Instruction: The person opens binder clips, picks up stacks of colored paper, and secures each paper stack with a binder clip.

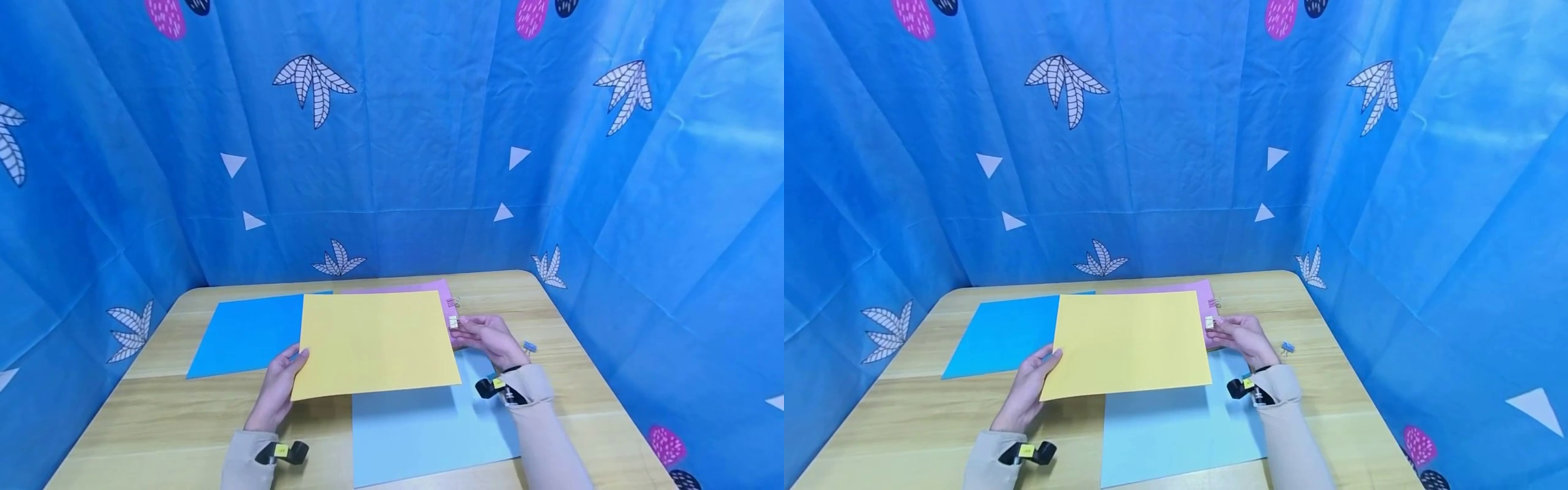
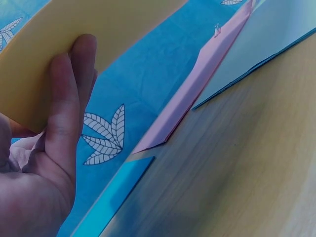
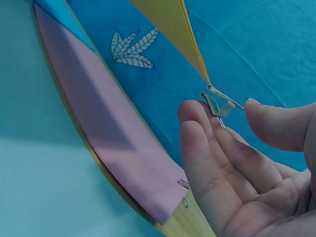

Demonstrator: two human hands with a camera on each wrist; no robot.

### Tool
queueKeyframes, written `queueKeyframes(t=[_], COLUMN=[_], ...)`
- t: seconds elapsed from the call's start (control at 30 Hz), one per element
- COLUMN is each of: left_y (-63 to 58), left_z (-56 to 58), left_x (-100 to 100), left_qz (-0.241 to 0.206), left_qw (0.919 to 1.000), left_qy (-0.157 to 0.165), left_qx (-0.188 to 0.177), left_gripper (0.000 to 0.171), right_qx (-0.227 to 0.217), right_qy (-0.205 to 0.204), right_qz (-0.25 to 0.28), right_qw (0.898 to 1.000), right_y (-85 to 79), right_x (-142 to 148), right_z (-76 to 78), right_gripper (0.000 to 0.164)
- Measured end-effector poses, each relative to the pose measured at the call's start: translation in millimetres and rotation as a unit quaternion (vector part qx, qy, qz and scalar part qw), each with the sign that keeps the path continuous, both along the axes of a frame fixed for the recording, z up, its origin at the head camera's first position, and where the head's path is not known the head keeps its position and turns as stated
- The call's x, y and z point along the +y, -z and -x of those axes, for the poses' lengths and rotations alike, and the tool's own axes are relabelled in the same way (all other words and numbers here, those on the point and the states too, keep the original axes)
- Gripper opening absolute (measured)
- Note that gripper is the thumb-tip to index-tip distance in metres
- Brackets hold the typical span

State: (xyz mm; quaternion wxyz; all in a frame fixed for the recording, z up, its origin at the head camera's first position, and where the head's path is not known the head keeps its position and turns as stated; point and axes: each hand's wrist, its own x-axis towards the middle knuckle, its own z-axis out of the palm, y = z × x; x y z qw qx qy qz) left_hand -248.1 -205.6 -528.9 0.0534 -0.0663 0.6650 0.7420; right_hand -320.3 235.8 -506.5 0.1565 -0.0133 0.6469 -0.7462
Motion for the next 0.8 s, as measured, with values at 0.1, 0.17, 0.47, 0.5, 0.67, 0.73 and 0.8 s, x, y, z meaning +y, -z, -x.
queueKeyframes(t=[0.1, 0.17, 0.47, 0.5, 0.67, 0.73, 0.8], left_y=[0.8, 0.9, -1.1, -1.3, -1.1, -0.7, 0.1], left_z=[-0.1, -0.1, 0.5, 0.5, 0.1, -0.4, -0.7], left_x=[-0.8, -0.9, -0.4, -0.5, -1.2, -1.5, -1.7], left_qz=[0.0, 0.0, 0.0, 0.001, 0.005, 0.007, 0.006], left_qw=[1.0, 1.0, 1.0, 1.0, 1.0, 1.0, 1.0], left_qy=[-0.002, -0.002, -0.001, -0.001, -0.002, -0.002, -0.001], left_qx=[-0.004, -0.003, -0.001, 0.0, 0.004, 0.003, 0.0], left_gripper=[0.057, 0.057, 0.055, 0.055, 0.059, 0.061, 0.061], right_qx=[-0.01, -0.015, -0.032, -0.035, -0.045, -0.048, -0.05], right_qy=[-0.008, -0.007, -0.005, -0.005, -0.002, 0.001, 0.002], right_qz=[0.024, 0.032, 0.035, 0.034, 0.028, 0.029, 0.029], right_qw=[1.0, 0.999, 0.999, 0.999, 0.999, 0.998, 0.998], right_y=[0.6, 0.0, -2.0, -2.0, -1.3, -0.8, -0.4], right_x=[-2.3, -4.1, -8.5, -8.6, -8.8, -9.4, -10.0], right_z=[-0.1, -0.2, 0.0, -0.2, -0.3, -0.2, -0.5], right_gripper=[0.045, 0.044, 0.048, 0.047, 0.047, 0.046, 0.046])
